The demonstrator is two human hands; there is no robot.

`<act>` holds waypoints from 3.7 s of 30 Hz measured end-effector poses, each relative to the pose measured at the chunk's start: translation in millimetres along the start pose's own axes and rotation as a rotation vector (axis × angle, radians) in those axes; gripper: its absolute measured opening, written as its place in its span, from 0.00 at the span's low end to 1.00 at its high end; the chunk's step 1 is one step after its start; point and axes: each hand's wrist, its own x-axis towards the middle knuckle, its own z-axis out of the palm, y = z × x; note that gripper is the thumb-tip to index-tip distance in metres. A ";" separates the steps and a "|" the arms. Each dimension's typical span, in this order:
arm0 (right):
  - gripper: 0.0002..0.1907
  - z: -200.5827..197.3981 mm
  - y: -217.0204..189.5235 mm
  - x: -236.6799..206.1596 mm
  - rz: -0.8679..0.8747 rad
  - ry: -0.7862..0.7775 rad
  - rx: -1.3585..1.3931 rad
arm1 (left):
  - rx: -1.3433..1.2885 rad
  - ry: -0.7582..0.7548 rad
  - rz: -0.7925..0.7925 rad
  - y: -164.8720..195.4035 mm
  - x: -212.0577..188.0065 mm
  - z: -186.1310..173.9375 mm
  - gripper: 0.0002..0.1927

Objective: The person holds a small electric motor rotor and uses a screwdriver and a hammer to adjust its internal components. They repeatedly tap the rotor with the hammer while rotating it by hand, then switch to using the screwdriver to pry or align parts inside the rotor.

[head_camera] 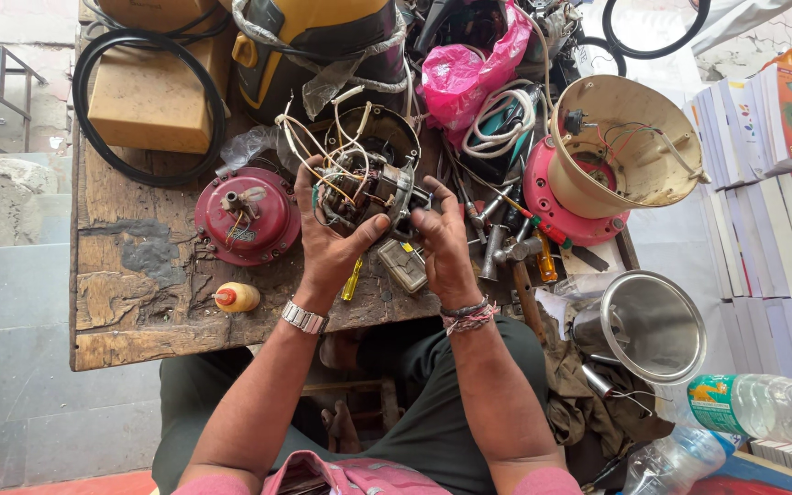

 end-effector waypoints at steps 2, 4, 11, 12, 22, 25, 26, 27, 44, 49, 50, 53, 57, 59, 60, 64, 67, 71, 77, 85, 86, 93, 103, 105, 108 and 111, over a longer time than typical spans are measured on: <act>0.42 -0.9 0.0 -0.7 -0.018 0.034 -0.128 | -0.006 -0.007 -0.004 -0.3 0.5 0.3 0.53; 0.43 -1.3 -0.8 -1.5 -0.039 0.013 -0.189 | -0.026 0.004 -0.006 -0.2 1.4 -0.7 0.54; 0.47 1.2 2.4 -0.2 -0.029 0.010 -0.149 | -0.016 -0.022 0.002 0.6 1.3 -6.9 0.53; 0.46 1.6 3.2 -0.8 -0.004 0.045 -0.168 | -0.021 -0.005 -0.014 0.4 1.1 -7.4 0.53; 0.44 3.3 5.4 -0.4 -0.027 0.040 -0.194 | -0.031 0.017 -0.046 -5.0 0.3 -7.0 0.54; 0.45 1.2 5.1 -0.3 -0.078 -0.011 -0.247 | -0.040 0.020 -0.038 -7.0 1.4 -6.6 0.54; 0.46 0.7 5.3 -0.6 -0.092 -0.021 -0.253 | -0.041 0.019 -0.037 -7.4 1.6 -6.4 0.53; 0.46 0.2 5.5 -1.3 -0.105 -0.031 -0.259 | -0.037 0.016 -0.037 -7.6 1.7 -6.4 0.53; 0.43 1.5 -2.4 -4.6 -0.118 -0.011 -0.303 | -0.051 0.006 -0.060 -5.4 0.7 -2.3 0.54; 0.41 -2.4 1.2 -2.2 -0.066 0.024 -0.295 | -0.027 0.003 -0.043 -6.2 0.5 -3.5 0.54; 0.41 -4.4 0.4 -1.8 -0.065 0.040 -0.348 | -0.027 0.006 -0.046 -6.1 0.7 -3.6 0.54; 0.42 -17.2 -10.0 -2.0 -0.024 0.105 -0.419 | -0.005 0.014 -0.036 -5.2 1.2 -5.4 0.54; 0.41 -43.6 -29.4 4.7 0.053 0.183 -0.542 | -0.028 0.024 -0.030 -2.8 1.4 -14.6 0.54; 0.36 -52.2 -28.2 4.6 0.099 0.227 -0.974 | -0.004 0.046 -0.008 -2.0 -0.6 -21.8 0.53; 0.34 -55.0 -26.2 2.9 0.123 0.248 -1.191 | 0.010 0.063 -0.019 -2.3 -1.0 -25.1 0.54; 0.33 -49.1 -12.8 0.9 0.210 -0.006 -1.710 | -0.015 0.114 -0.013 -4.8 5.7 -37.2 0.54; 0.36 -31.7 -1.7 -0.3 0.240 -0.088 -1.830 | -0.010 0.153 0.048 -6.0 6.5 -43.4 0.53; 0.38 -15.6 18.2 -4.6 0.266 -0.120 -1.924 | -0.094 0.153 0.082 -10.3 8.3 -50.6 0.53; 0.27 -19.6 57.2 1.2 0.188 -0.166 -1.984 | -0.133 0.172 0.050 -10.1 8.5 -60.9 0.51; 0.28 -13.5 56.5 -13.0 0.139 -0.084 -1.951 | -0.176 0.167 0.052 -1.8 -0.2 -53.0 0.48; 0.28 -10.6 54.6 -14.1 0.142 -0.088 -1.932 | -0.186 0.165 0.055 -0.9 -1.8 -51.5 0.48; 0.30 -18.9 53.8 -3.0 0.149 -0.119 -1.630 | -0.202 0.145 0.008 -5.5 -7.1 -44.0 0.46; 0.13 -103.1 50.9 1.8 0.006 -0.017 -1.848 | -0.315 0.234 -0.147 -23.3 -24.1 -66.2 0.48; 0.07 -96.1 57.3 -1.6 -0.031 -0.026 -1.915 | -0.307 0.247 -0.167 -21.9 -27.4 -71.4 0.48; 0.09 -83.6 57.6 -4.5 -0.048 -0.068 -1.951 | -0.304 0.258 -0.174 -16.4 -30.6 -75.9 0.48; 0.14 -70.4 46.4 -2.3 0.035 -0.108 -1.961 | -0.279 0.226 -0.143 -6.4 -32.2 -75.9 0.45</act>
